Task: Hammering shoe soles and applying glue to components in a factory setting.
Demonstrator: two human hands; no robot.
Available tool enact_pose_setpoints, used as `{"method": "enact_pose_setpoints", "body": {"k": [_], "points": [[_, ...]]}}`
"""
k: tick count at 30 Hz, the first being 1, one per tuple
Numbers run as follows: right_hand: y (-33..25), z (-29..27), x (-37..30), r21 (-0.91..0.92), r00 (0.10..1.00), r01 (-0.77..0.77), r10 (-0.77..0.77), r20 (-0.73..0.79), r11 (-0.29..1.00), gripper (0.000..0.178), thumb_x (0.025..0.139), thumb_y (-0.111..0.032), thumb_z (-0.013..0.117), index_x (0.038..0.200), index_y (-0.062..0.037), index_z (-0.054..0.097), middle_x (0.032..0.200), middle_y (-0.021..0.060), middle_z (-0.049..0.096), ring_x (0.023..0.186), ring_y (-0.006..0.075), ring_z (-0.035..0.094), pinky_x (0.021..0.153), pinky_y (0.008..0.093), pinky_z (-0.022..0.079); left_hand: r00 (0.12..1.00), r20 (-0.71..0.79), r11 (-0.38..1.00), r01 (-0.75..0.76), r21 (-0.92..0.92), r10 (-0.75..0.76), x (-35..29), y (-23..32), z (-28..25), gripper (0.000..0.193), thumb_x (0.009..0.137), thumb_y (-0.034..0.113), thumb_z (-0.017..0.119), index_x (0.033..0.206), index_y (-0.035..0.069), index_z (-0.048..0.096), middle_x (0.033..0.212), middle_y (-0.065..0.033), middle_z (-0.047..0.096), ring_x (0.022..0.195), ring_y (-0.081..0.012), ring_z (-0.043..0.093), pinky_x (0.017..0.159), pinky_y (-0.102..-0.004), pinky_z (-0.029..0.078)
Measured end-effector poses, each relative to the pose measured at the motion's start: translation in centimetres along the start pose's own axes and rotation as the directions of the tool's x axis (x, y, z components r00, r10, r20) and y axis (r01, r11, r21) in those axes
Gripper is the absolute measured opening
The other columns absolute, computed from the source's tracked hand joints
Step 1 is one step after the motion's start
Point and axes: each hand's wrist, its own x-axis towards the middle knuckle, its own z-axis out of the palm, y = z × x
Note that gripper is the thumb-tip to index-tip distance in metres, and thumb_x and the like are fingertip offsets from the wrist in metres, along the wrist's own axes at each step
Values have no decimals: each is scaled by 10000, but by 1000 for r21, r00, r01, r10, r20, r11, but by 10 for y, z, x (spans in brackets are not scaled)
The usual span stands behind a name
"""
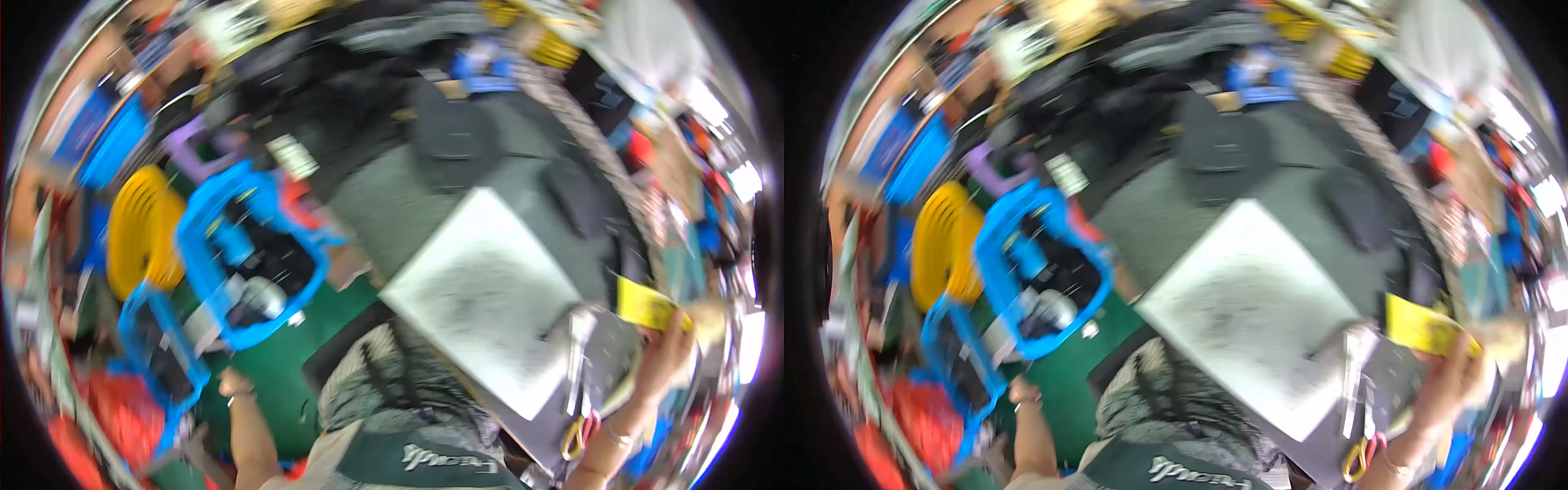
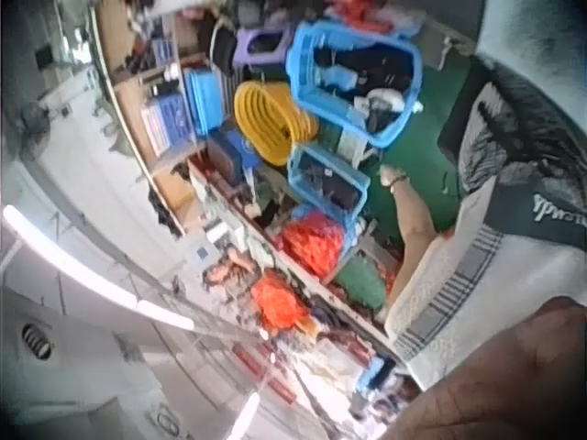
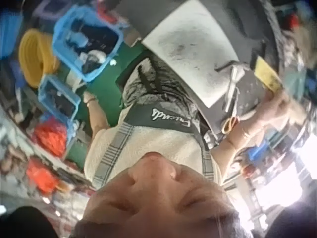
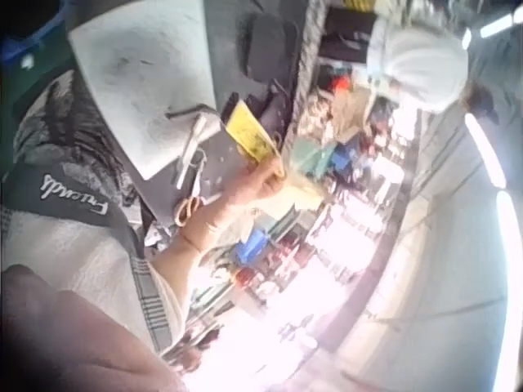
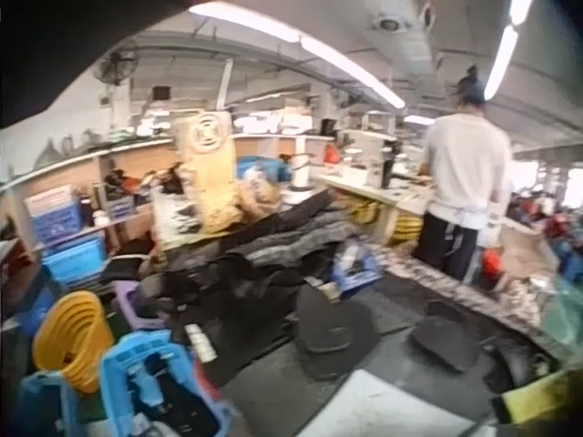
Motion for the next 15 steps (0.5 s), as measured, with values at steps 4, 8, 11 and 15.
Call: {"method": "enact_pose_setpoints", "body": {"k": [4,8,11,15], "points": [[-7,-16,12,67,990,61,-52,-132,996,176,945,-187,500,976,-19,539,848,56,563,754,130,596,605,269,548,227,-797,812,-341,474,560,107,-100,-23,354,845,360,546,1069,87,568,890,-57,616,657,-228,541,557,-312,450],[11,-120,39,-180,773,314,-360,-523,932,121,930,-55,473,1000,44,476,865,86,529,772,142,587,708,330,595,486,-861,969,-100,-225,-149,101,-40,-153,176,837,133,502,895,94,664,818,-106,651,614,-261,630,499,-394,510],[38,-216,52,-554,587,24,-460,-666,832,125,896,-94,534,957,16,531,779,72,571,727,121,570,642,283,518,239,-947,707,-631,-320,-216,-137,106,-281,209,870,157,495,899,24,654,849,-140,635,703,-303,604,604,-409,484],[83,-253,89,-627,470,-130,-509,-721,768,133,838,-155,612,891,-33,608,713,79,592,664,154,553,629,302,432,148,-965,165,-969,-185,-216,-243,178,-356,360,933,292,503,819,-24,631,830,-146,613,675,-268,546,628,-365,427]]}}
